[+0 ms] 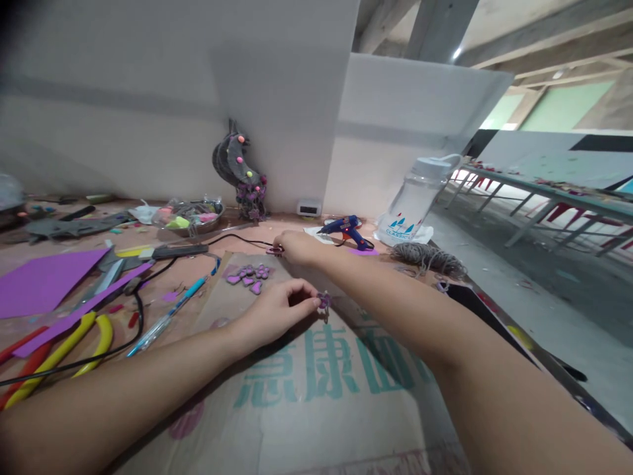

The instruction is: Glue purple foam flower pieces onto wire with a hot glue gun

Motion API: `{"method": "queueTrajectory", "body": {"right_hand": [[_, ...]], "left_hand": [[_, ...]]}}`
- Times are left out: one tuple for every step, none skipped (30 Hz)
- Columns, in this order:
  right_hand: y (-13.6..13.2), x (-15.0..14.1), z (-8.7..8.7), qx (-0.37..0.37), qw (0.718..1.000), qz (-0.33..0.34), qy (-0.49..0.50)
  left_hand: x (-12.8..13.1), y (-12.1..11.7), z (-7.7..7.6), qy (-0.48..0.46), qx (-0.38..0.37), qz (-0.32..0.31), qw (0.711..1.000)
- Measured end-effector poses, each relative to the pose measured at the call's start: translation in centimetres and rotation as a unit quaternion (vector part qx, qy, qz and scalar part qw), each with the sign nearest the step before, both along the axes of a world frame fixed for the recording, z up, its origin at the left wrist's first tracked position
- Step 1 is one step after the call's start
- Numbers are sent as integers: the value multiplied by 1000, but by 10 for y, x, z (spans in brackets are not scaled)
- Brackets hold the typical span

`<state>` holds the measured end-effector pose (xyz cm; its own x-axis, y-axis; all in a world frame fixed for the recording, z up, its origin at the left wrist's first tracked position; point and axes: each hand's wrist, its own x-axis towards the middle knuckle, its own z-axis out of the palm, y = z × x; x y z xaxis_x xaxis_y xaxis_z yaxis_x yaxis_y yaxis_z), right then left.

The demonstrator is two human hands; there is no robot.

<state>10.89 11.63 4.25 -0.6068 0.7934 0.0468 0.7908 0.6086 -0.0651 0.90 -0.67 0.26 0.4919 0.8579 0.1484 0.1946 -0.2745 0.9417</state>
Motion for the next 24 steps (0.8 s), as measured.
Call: {"method": "queueTrajectory", "body": {"right_hand": [[2,-3,-1,-2,1000,2,-9],[4,-5,-1,-5,1000,1,-18],[5,-6,-1,-9,1000,0,-27],[6,-6,0,-13,999,-4,-35],[7,-7,1,-16,999,-9,-44],[8,-7,3,-18,998,-16,-50],[9,-6,4,-17,998,-24,-54],[9,-5,6,-14,998,-33,-53],[9,-4,8,-9,998,-41,-48],[7,-2,11,-2,998,-48,-38],[5,1,14,8,998,-54,-22],[1,6,18,18,998,-59,-2],[-4,12,22,28,997,-65,19],[-10,20,26,38,996,-70,36],[-18,29,31,40,995,-74,62],[-28,41,35,36,992,-76,90],[-38,53,38,27,989,-77,122],[-49,66,40,-20,973,-69,220],[-59,79,40,-62,948,-64,304],[-70,92,39,-92,920,-66,375],[-79,104,36,-122,888,-75,436],[-88,115,30,-148,859,-91,481],[-96,124,23,-160,834,-116,516],[-103,131,15,-173,813,-143,537]], "left_hand": [[0,0,0,1,1,0,1000],[0,1,-1,2,2,-1,1000],[-1,1,-1,4,3,-2,1000],[-1,1,-1,6,4,-2,1000],[-1,1,-2,10,6,-1,1000],[-2,1,-2,14,9,0,1000],[-2,1,-2,17,12,1,1000],[-2,1,-2,19,13,0,1000],[-2,1,-2,16,12,-3,1000],[-1,1,-2,12,10,-5,1000],[-1,1,-2,6,4,-7,1000],[-1,1,-2,0,-1,-9,1000],[-1,1,-2,-6,-7,-10,1000],[-1,1,-1,-9,-10,-13,1000],[-1,1,-1,-7,-8,-10,1000],[-1,0,1,2,-2,1,1000],[-2,0,2,13,4,10,1000],[-3,-1,3,21,3,12,1000],[-3,-2,5,26,8,9,1000],[-4,-3,6,32,16,10,999],[-4,-4,8,43,22,9,999],[-5,-5,8,56,27,16,998],[-5,-6,9,71,32,24,997],[-5,-7,8,82,43,29,995]]}}
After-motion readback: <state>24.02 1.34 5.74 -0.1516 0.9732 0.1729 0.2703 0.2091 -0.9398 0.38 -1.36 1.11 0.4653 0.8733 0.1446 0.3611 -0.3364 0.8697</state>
